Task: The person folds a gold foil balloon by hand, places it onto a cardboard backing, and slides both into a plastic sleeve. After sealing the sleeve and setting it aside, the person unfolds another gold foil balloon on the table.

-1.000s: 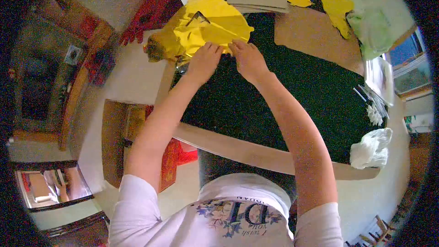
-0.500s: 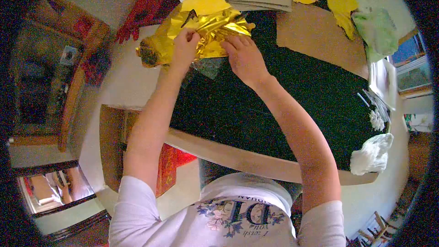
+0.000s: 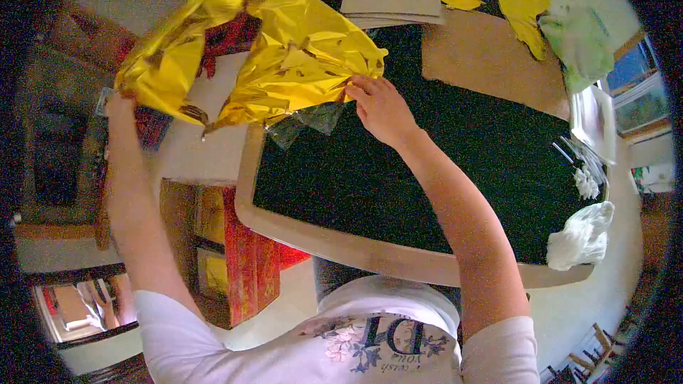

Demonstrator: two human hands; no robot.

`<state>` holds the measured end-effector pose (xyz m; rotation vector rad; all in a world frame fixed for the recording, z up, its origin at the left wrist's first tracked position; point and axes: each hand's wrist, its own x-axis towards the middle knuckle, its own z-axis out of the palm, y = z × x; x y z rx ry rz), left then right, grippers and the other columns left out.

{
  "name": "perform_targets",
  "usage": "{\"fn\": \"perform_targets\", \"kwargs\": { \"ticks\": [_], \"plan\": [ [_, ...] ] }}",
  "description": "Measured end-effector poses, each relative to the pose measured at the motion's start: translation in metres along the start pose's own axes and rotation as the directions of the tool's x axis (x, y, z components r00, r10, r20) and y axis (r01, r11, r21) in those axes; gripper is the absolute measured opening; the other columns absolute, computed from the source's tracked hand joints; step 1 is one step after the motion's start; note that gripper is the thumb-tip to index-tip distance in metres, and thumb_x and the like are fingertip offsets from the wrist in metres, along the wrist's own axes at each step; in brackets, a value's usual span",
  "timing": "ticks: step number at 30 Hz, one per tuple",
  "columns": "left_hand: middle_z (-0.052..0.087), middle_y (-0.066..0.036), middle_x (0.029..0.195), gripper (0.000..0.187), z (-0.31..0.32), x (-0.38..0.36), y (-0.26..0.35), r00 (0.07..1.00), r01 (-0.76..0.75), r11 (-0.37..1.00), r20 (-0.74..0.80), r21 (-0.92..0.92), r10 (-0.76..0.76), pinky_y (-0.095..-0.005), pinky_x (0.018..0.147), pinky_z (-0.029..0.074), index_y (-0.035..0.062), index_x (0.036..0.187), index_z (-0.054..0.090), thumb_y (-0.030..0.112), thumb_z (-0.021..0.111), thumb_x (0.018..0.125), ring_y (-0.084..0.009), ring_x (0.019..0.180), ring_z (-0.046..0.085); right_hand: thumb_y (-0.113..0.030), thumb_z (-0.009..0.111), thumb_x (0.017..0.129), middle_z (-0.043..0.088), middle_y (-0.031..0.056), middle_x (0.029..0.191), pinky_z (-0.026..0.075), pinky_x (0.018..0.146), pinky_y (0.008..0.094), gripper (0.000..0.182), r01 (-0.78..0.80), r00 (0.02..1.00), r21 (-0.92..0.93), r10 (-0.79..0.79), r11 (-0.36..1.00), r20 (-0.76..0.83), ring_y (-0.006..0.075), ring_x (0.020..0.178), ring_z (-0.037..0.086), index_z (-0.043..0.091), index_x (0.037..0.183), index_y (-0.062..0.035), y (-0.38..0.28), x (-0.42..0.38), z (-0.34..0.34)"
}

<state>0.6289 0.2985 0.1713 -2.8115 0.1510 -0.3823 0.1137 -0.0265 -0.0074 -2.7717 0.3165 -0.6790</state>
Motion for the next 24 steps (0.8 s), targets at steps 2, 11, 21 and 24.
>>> {"fn": "perform_targets", "kwargs": {
  "ticks": [2, 11, 21, 24],
  "plan": [
    [0.064, -0.013, 0.12, 0.047, -0.014, -0.025, -0.037, 0.999, -0.02, 0.998, -0.041, 0.057, 0.022, -0.0389, 0.084, 0.053, 0.0111, 0.11, 0.069, 0.048, 0.059, 0.083, -0.0258, 0.11, 0.063, -0.009, 0.059, 0.083, 0.054, 0.0112, 0.129, 0.036, 0.108, 0.046, 0.036, -0.005, 1.0, 0.022, 0.005, 1.0, 0.01, 0.0308, 0.12, 0.051, 0.055, 0.118, -0.0103, -0.002, 0.001, -0.003],
    [0.06, -0.008, 0.125, 0.041, -0.003, -0.01, -0.17, 0.912, 0.236, 0.968, -0.363, 0.079, -0.193, -0.037, 0.091, 0.047, 0.0105, 0.119, 0.064, 0.037, 0.045, 0.095, -0.0232, 0.114, 0.058, -0.01, 0.059, 0.083, 0.053, 0.0117, 0.13, 0.036, 0.108, 0.0459, 0.036, 0.009, 1.0, -0.003, -0.009, 1.0, 0.007, 0.0308, 0.122, 0.05, 0.055, 0.119, -0.0089, 0.001, 0.0, 0.002],
    [0.058, -0.01, 0.113, 0.029, -0.092, -0.168, 0.15, 0.439, -0.824, 0.529, -0.818, -0.202, 0.371, -0.0406, 0.098, 0.042, 0.0102, 0.116, 0.056, 0.022, 0.049, 0.091, -0.0235, 0.112, 0.055, -0.003, 0.059, 0.085, 0.053, 0.0144, 0.131, 0.046, 0.096, 0.0385, 0.041, -0.128, 0.904, 0.411, 0.276, 0.903, -0.326, 0.0311, 0.118, 0.053, 0.056, 0.125, -0.0105, -0.019, -0.011, -0.037],
    [0.058, -0.01, 0.111, 0.025, -0.106, -0.341, 0.27, 0.155, -0.983, 0.0, -0.839, -0.182, 0.521, -0.0428, 0.098, 0.043, 0.0097, 0.112, 0.055, 0.02, 0.049, 0.09, -0.0235, 0.111, 0.056, -0.006, 0.057, 0.089, 0.058, 0.012, 0.126, 0.045, 0.094, 0.0329, 0.034, -0.237, 0.762, 0.752, 0.598, 0.615, -0.25, 0.0227, 0.114, 0.056, 0.056, 0.123, -0.0047, -0.002, -0.039, -0.078]
  ]
}}
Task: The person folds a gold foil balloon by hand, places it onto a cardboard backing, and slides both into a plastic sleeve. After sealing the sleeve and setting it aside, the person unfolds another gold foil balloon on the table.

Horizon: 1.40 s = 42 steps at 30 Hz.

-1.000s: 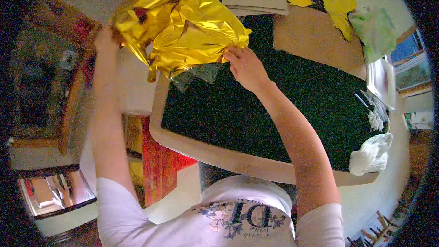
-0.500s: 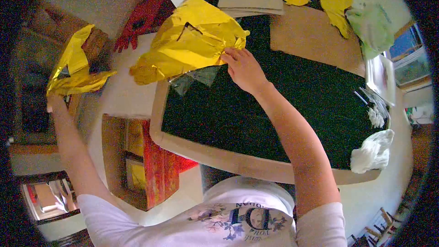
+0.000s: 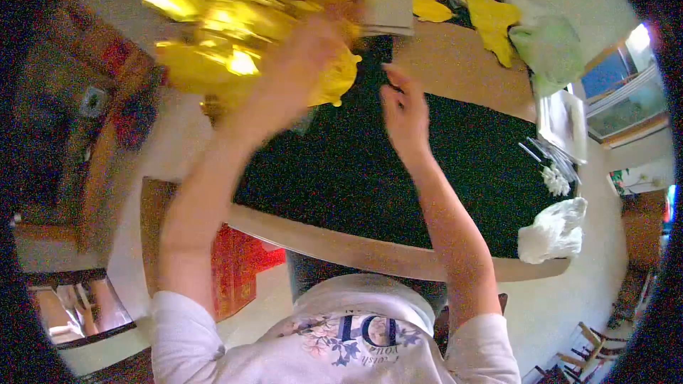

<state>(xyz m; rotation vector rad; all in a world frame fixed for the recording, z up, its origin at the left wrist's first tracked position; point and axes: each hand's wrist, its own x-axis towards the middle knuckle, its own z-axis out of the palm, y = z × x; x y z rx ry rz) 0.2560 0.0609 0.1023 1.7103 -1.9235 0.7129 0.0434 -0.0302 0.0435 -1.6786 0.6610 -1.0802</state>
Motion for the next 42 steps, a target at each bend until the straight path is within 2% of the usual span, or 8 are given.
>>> {"fn": "perform_targets", "kwargs": {
  "ticks": [5, 9, 19, 27, 32, 35, 38, 42],
  "plan": [
    [0.058, -0.011, 0.108, 0.019, 0.069, -0.01, 0.186, 0.917, -0.33, 0.865, 0.089, -0.379, 0.389, -0.0465, 0.097, 0.044, 0.0089, 0.106, 0.053, 0.016, 0.05, 0.088, -0.0236, 0.109, 0.057, -0.01, 0.048, 0.095, 0.061, 0.0088, 0.113, 0.047, 0.088, 0.0302, 0.032, -0.277, 0.93, 0.212, 0.317, 0.937, -0.187, 0.0183, 0.104, 0.058, 0.052, 0.126, -0.001, 0.022, -0.06, -0.14],
    [0.055, -0.009, 0.127, 0.029, 0.064, -0.043, 0.224, 0.805, -0.175, 0.659, 0.279, -0.731, 0.523, -0.051, 0.105, 0.036, 0.0083, 0.118, 0.052, 0.013, 0.049, 0.089, -0.0237, 0.124, 0.05, -0.01, 0.05, 0.096, 0.061, 0.0074, 0.113, 0.05, 0.084, 0.0282, 0.029, -0.432, 0.823, 0.19, 0.471, 0.882, -0.316, 0.0151, 0.102, 0.059, 0.053, 0.124, -0.0034, 0.012, -0.112, -0.208],
    [0.034, -0.002, 0.152, 0.034, 0.019, -0.062, 0.243, 0.475, -0.154, 0.644, 0.516, -0.749, 0.713, -0.0534, 0.114, 0.023, 0.0105, 0.126, 0.049, 0.017, 0.042, 0.093, -0.0198, 0.14, 0.033, -0.039, 0.056, 0.095, 0.067, 0.0141, 0.101, 0.05, 0.079, 0.0311, 0.055, -0.4, 0.913, -0.145, 0.407, 0.905, 0.021, 0.019, 0.091, 0.063, 0.042, 0.137, -0.0074, 0.011, -0.038, -0.151],
    [0.043, -0.007, 0.145, 0.028, 0.012, -0.068, 0.228, 0.583, -0.123, 0.629, 0.457, -0.767, 0.672, -0.0512, 0.113, 0.025, 0.009, 0.118, 0.054, 0.014, 0.045, 0.092, -0.022, 0.137, 0.038, -0.008, 0.065, 0.078, 0.066, 0.0136, 0.092, 0.051, 0.071, 0.0301, 0.074, -0.234, 0.911, -0.553, 0.378, 0.8, 0.162, 0.0186, 0.075, 0.063, 0.033, 0.144, -0.0122, 0.005, 0.007, -0.127],
    [0.053, -0.014, 0.133, 0.03, 0.006, -0.054, 0.205, 0.653, 0.101, 0.591, 0.502, -0.8, 0.567, -0.0504, 0.11, 0.031, 0.0062, 0.109, 0.056, 0.018, 0.062, 0.082, -0.0283, 0.127, 0.048, 0.003, 0.062, 0.079, 0.065, 0.0096, 0.096, 0.053, 0.074, 0.0291, 0.059, -0.377, 0.925, -0.076, 0.372, 0.923, -0.079, 0.0175, 0.085, 0.064, 0.04, 0.133, -0.0089, 0.024, 0.017, -0.179],
    [0.051, -0.017, 0.133, 0.04, 0.02, -0.037, 0.181, 0.927, 0.178, 0.572, 0.331, -0.8, 0.176, -0.0502, 0.11, 0.03, 0.0049, 0.114, 0.055, 0.018, 0.068, 0.079, -0.0366, 0.128, 0.044, 0.005, 0.061, 0.082, 0.063, 0.0087, 0.104, 0.051, 0.079, 0.0283, 0.052, -0.407, 0.886, 0.028, 0.402, 0.913, -0.231, 0.0171, 0.094, 0.062, 0.043, 0.129, -0.0074, 0.038, 0.016, -0.211],
    [0.032, -0.019, 0.149, 0.059, 0.049, -0.042, 0.182, 0.862, 0.364, 0.896, 0.457, -0.254, -0.22, -0.0568, 0.113, 0.017, 0.0113, 0.14, 0.04, 0.03, 0.062, 0.088, -0.0348, 0.142, 0.023, 0.003, 0.062, 0.083, 0.063, 0.0078, 0.103, 0.05, 0.077, 0.0271, 0.052, -0.324, 0.893, 0.041, 0.32, 0.945, -0.315, 0.0151, 0.09, 0.061, 0.044, 0.13, -0.0067, 0.066, 0.012, -0.234],
    [0.03, -0.017, 0.151, 0.06, 0.07, -0.044, 0.182, 0.82, 0.267, 0.955, 0.551, -0.129, -0.155, -0.0605, 0.113, 0.014, 0.0128, 0.143, 0.038, 0.042, 0.053, 0.092, -0.033, 0.143, 0.022, 0.004, 0.063, 0.082, 0.062, 0.0094, 0.104, 0.05, 0.076, 0.0285, 0.057, -0.224, 0.902, -0.125, 0.157, 0.966, -0.402, 0.0174, 0.089, 0.061, 0.04, 0.133, -0.0047, 0.104, 0.009, -0.258]
  ]
}}
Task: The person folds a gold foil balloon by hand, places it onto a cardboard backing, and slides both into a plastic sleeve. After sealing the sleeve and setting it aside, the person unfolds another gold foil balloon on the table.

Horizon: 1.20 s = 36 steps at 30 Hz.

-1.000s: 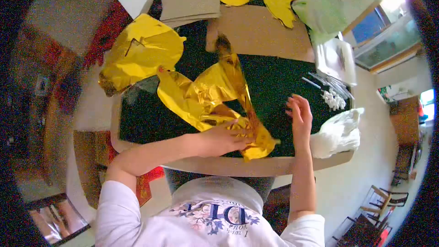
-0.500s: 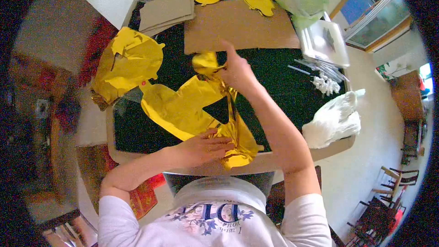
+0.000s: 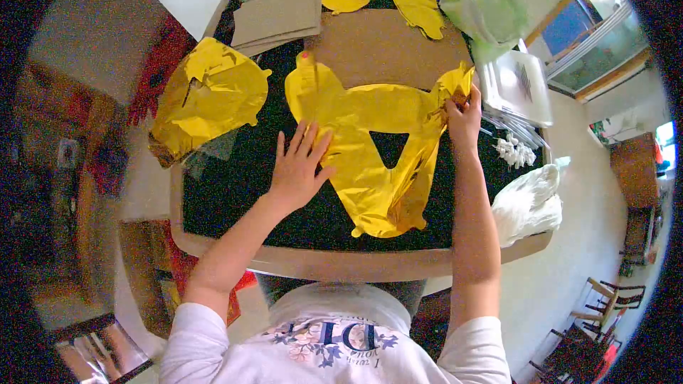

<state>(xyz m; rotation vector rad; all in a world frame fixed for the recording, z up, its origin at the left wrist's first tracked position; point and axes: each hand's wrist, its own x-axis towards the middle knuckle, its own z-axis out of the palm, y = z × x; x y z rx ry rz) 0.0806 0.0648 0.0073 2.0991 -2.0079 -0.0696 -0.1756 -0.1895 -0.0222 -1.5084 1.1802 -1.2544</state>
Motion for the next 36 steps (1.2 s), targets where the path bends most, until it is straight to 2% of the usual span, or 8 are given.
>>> {"fn": "perform_targets", "kwargs": {
  "ticks": [4, 7, 8, 13, 17, 24, 28, 36],
  "plan": [
    [0.029, -0.014, 0.152, 0.06, -0.001, 0.014, -0.019, 0.999, 0.045, 0.999, 0.0, 0.02, -0.045, -0.061, 0.113, 0.013, 0.0134, 0.144, 0.037, 0.039, 0.053, 0.093, -0.0295, 0.143, 0.022, 0.003, 0.064, 0.081, 0.059, 0.0152, 0.112, 0.048, 0.087, 0.033, 0.064, -0.143, 0.989, -0.101, 0.14, 0.984, -0.036, 0.0213, 0.099, 0.059, 0.036, 0.138, -0.0021, -0.027, -0.007, -0.006],
    [0.029, -0.014, 0.152, 0.06, -0.004, 0.018, -0.025, 0.995, 0.054, 0.998, -0.085, -0.007, -0.055, -0.0609, 0.113, 0.013, 0.014, 0.144, 0.035, 0.039, 0.054, 0.093, -0.0289, 0.143, 0.023, 0.003, 0.062, 0.08, 0.055, 0.0211, 0.121, 0.043, 0.095, 0.0379, 0.064, 0.204, 0.907, -0.515, -0.358, 0.833, -0.22, 0.0271, 0.11, 0.055, 0.037, 0.139, -0.0016, -0.038, -0.005, -0.021],
    [0.028, -0.015, 0.152, 0.061, -0.007, 0.02, -0.022, 0.995, 0.053, 0.998, -0.083, -0.017, -0.054, -0.061, 0.113, 0.013, 0.015, 0.144, 0.034, 0.04, 0.054, 0.092, -0.0306, 0.143, 0.022, 0.001, 0.062, 0.08, 0.049, 0.024, 0.131, 0.037, 0.103, 0.0416, 0.062, 0.252, 0.905, -0.567, -0.398, 0.784, -0.149, 0.0342, 0.119, 0.05, 0.04, 0.138, -0.0037, -0.054, -0.012, -0.023],
    [0.025, -0.018, 0.153, 0.066, 0.004, 0.022, -0.001, 1.0, -0.013, 0.999, -0.014, 0.04, 0.013, -0.063, 0.111, 0.014, 0.0164, 0.146, 0.032, 0.047, 0.052, 0.092, -0.0365, 0.142, 0.02, -0.026, 0.057, 0.091, 0.038, 0.0169, 0.147, 0.026, 0.111, 0.0525, 0.053, 0.57, 0.82, -0.753, -0.285, 0.328, 0.497, 0.0354, 0.136, 0.035, 0.042, 0.14, -0.0107, -0.049, -0.064, 0.004],
    [0.023, -0.02, 0.153, 0.067, 0.005, 0.014, 0.005, 1.0, 0.009, 0.999, 0.013, 0.042, -0.01, -0.0651, 0.11, 0.013, 0.0164, 0.147, 0.032, 0.049, 0.051, 0.091, -0.0379, 0.142, 0.019, -0.033, 0.05, 0.095, 0.036, 0.0137, 0.149, 0.022, 0.112, 0.0537, 0.051, 0.571, 0.815, -0.761, -0.105, 0.308, 0.569, 0.0311, 0.14, 0.03, 0.04, 0.142, -0.0162, -0.047, -0.067, 0.007],
    [0.023, -0.021, 0.152, 0.067, 0.004, 0.019, 0.006, 0.999, 0.033, 0.999, -0.028, -0.012, -0.034, -0.0662, 0.109, 0.014, 0.0145, 0.146, 0.033, 0.047, 0.054, 0.091, -0.0377, 0.143, 0.019, -0.027, 0.052, 0.094, 0.041, 0.0134, 0.145, 0.022, 0.112, 0.053, 0.047, 0.601, 0.787, -0.689, -0.149, 0.405, 0.599, 0.0309, 0.135, 0.036, 0.044, 0.139, -0.0151, -0.054, -0.048, -0.003],
    [0.024, -0.02, 0.152, 0.062, -0.009, 0.048, 0.0, 0.995, 0.032, 0.999, -0.091, -0.03, -0.034, -0.0656, 0.109, 0.015, 0.0141, 0.143, 0.037, 0.042, 0.056, 0.091, -0.0373, 0.143, 0.02, -0.013, 0.057, 0.088, 0.06, 0.017, 0.119, 0.04, 0.101, 0.0447, 0.031, 0.603, 0.797, -0.596, -0.374, 0.53, 0.474, 0.0361, 0.115, 0.053, 0.06, 0.118, -0.0067, -0.054, 0.022, 0.001],
    [0.033, -0.013, 0.15, 0.053, -0.018, 0.123, -0.002, 0.98, -0.051, 0.996, -0.195, -0.066, 0.037, -0.0625, 0.111, 0.016, 0.0147, 0.138, 0.045, 0.036, 0.056, 0.091, -0.0334, 0.143, 0.022, -0.015, 0.063, 0.084, 0.065, 0.0182, 0.104, 0.046, 0.089, 0.042, 0.024, 0.49, 0.868, -0.587, -0.303, 0.645, 0.392, 0.0359, 0.102, 0.058, 0.066, 0.105, -0.0031, -0.003, 0.168, 0.049]
  ]
}}
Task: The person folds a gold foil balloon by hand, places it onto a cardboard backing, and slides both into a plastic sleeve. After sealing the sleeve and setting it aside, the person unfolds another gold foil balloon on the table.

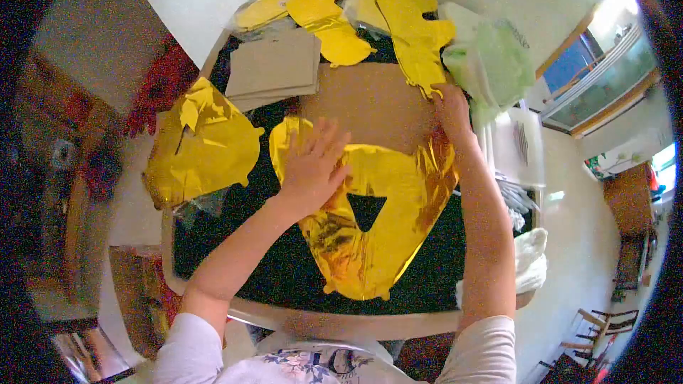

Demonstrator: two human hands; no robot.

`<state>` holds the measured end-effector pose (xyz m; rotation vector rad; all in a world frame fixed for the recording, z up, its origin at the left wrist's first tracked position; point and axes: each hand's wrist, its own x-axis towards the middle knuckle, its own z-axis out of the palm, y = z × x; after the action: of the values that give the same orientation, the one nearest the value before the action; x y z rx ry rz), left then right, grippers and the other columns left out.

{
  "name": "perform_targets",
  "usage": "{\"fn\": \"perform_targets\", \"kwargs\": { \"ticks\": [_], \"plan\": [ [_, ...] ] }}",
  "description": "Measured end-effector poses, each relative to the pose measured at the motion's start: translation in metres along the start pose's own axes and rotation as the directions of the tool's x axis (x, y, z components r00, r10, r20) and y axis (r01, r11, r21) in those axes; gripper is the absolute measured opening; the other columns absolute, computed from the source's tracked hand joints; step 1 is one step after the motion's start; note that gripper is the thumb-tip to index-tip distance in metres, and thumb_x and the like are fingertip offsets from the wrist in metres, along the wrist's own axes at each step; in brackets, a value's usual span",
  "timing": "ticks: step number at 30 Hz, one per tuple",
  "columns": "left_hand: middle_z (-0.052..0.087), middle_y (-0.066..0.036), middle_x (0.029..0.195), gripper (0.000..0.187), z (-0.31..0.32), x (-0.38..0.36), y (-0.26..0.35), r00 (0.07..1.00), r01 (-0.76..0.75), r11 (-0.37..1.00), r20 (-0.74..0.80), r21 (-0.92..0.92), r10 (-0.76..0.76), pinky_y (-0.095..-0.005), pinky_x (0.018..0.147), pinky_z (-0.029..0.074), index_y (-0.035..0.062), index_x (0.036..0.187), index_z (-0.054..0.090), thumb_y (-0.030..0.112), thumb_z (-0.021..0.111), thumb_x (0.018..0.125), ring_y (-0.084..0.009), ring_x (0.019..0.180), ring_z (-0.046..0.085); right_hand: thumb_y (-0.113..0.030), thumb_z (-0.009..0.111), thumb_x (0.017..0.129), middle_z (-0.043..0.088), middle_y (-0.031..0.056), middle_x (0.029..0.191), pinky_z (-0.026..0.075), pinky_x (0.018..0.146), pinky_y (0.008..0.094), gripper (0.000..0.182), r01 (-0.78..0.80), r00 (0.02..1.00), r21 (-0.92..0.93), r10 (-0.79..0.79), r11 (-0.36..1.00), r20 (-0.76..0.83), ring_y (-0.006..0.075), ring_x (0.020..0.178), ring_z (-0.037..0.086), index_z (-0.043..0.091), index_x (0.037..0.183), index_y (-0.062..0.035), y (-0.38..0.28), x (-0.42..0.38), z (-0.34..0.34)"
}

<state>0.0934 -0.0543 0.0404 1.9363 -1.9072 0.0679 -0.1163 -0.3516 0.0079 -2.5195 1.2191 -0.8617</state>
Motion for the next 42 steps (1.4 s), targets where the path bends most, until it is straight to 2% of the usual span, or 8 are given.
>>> {"fn": "perform_targets", "kwargs": {
  "ticks": [4, 9, 22, 27, 29, 33, 36, 42],
  "plan": [
    [0.039, -0.012, 0.147, 0.049, 0.02, 0.045, 0.0, 0.996, -0.085, 0.993, -0.019, 0.077, 0.086, -0.0603, 0.111, 0.017, 0.0139, 0.135, 0.049, 0.036, 0.054, 0.092, -0.0312, 0.142, 0.025, -0.018, 0.067, 0.081, 0.067, 0.0145, 0.095, 0.05, 0.08, 0.0382, 0.027, -0.045, 0.999, 0.146, 0.046, 0.988, -0.004, 0.0316, 0.088, 0.063, 0.066, 0.103, -0.0026, 0.016, 0.03, 0.021],
    [0.044, -0.011, 0.142, 0.046, 0.053, 0.105, 0.011, 0.976, -0.147, 0.989, 0.167, 0.031, 0.14, -0.0555, 0.113, 0.02, 0.0137, 0.135, 0.049, 0.033, 0.052, 0.093, -0.0304, 0.137, 0.033, -0.02, 0.068, 0.082, 0.067, 0.0095, 0.076, 0.049, 0.063, 0.0326, 0.022, -0.317, 0.938, 0.44, 0.209, 0.84, 0.277, 0.0201, 0.067, 0.062, 0.066, 0.093, -0.0007, 0.04, 0.051, 0.033],
    [0.044, -0.012, 0.143, 0.048, 0.145, 0.202, 0.027, 0.981, -0.189, 0.982, 0.054, 0.026, 0.187, -0.0527, 0.108, 0.03, 0.0063, 0.135, 0.048, 0.033, 0.047, 0.095, -0.0286, 0.136, 0.036, -0.022, 0.064, 0.086, 0.068, 0.0137, 0.075, 0.048, 0.063, 0.0341, 0.024, -0.17, 0.97, 0.232, 0.121, 0.958, 0.212, 0.0208, 0.068, 0.063, 0.067, 0.087, 0.0013, 0.033, 0.058, 0.017],
    [0.046, -0.014, 0.14, 0.048, 0.137, 0.207, 0.025, 0.988, -0.151, 0.989, 0.038, -0.01, 0.151, -0.0548, 0.106, 0.031, 0.0052, 0.127, 0.053, 0.038, 0.048, 0.093, -0.031, 0.135, 0.036, -0.024, 0.067, 0.085, 0.069, 0.0114, 0.077, 0.05, 0.065, 0.0318, 0.024, -0.151, 0.97, 0.126, 0.171, 0.981, -0.172, 0.0188, 0.067, 0.063, 0.069, 0.09, -0.0007, -0.005, 0.08, -0.01],
    [0.046, -0.015, 0.139, 0.046, 0.141, 0.208, 0.023, 0.986, -0.165, 0.986, 0.006, -0.031, 0.165, -0.0562, 0.106, 0.03, 0.005, 0.125, 0.054, 0.038, 0.05, 0.092, -0.0318, 0.132, 0.038, -0.027, 0.067, 0.085, 0.068, 0.0088, 0.073, 0.049, 0.064, 0.0305, 0.026, -0.073, 0.985, 0.405, 0.129, 0.911, -0.114, 0.015, 0.067, 0.061, 0.07, 0.088, -0.0007, -0.001, 0.109, -0.038],
    [0.051, -0.017, 0.131, 0.043, 0.136, 0.216, 0.024, 0.996, -0.072, 0.984, -0.066, -0.164, 0.062, -0.0542, 0.1, 0.037, 0.0031, 0.122, 0.054, 0.034, 0.055, 0.092, -0.0303, 0.122, 0.048, -0.027, 0.067, 0.086, 0.068, 0.0077, 0.071, 0.047, 0.062, 0.0299, 0.027, -0.061, 0.996, 0.239, 0.073, 0.969, -0.044, 0.0111, 0.066, 0.059, 0.07, 0.084, 0.0, -0.015, 0.139, -0.079],
    [0.063, -0.018, 0.114, 0.039, 0.12, 0.241, 0.03, 0.927, 0.127, 0.466, -0.063, -0.876, -0.371, -0.0487, 0.096, 0.043, -0.0003, 0.102, 0.067, 0.036, 0.061, 0.088, -0.0307, 0.111, 0.057, -0.026, 0.067, 0.085, 0.067, 0.0081, 0.069, 0.046, 0.059, 0.0306, 0.027, -0.059, 0.988, 0.176, 0.032, 0.983, 0.15, 0.0108, 0.062, 0.058, 0.071, 0.084, 0.0003, -0.018, 0.133, -0.08],
    [0.066, -0.011, 0.075, 0.028, 0.115, 0.275, 0.019, 0.9, 0.32, 0.062, 0.282, -0.946, -0.333, -0.031, 0.054, 0.053, -0.0057, 0.092, 0.066, 0.019, 0.072, 0.081, -0.0217, 0.06, 0.065, -0.024, 0.062, 0.087, 0.071, 0.0103, 0.079, 0.05, 0.067, 0.0338, 0.026, -0.214, 0.974, 0.285, 0.183, 0.934, 0.134, 0.0193, 0.072, 0.066, 0.07, 0.096, -0.0009, -0.03, 0.097, -0.045]
  ]
}}
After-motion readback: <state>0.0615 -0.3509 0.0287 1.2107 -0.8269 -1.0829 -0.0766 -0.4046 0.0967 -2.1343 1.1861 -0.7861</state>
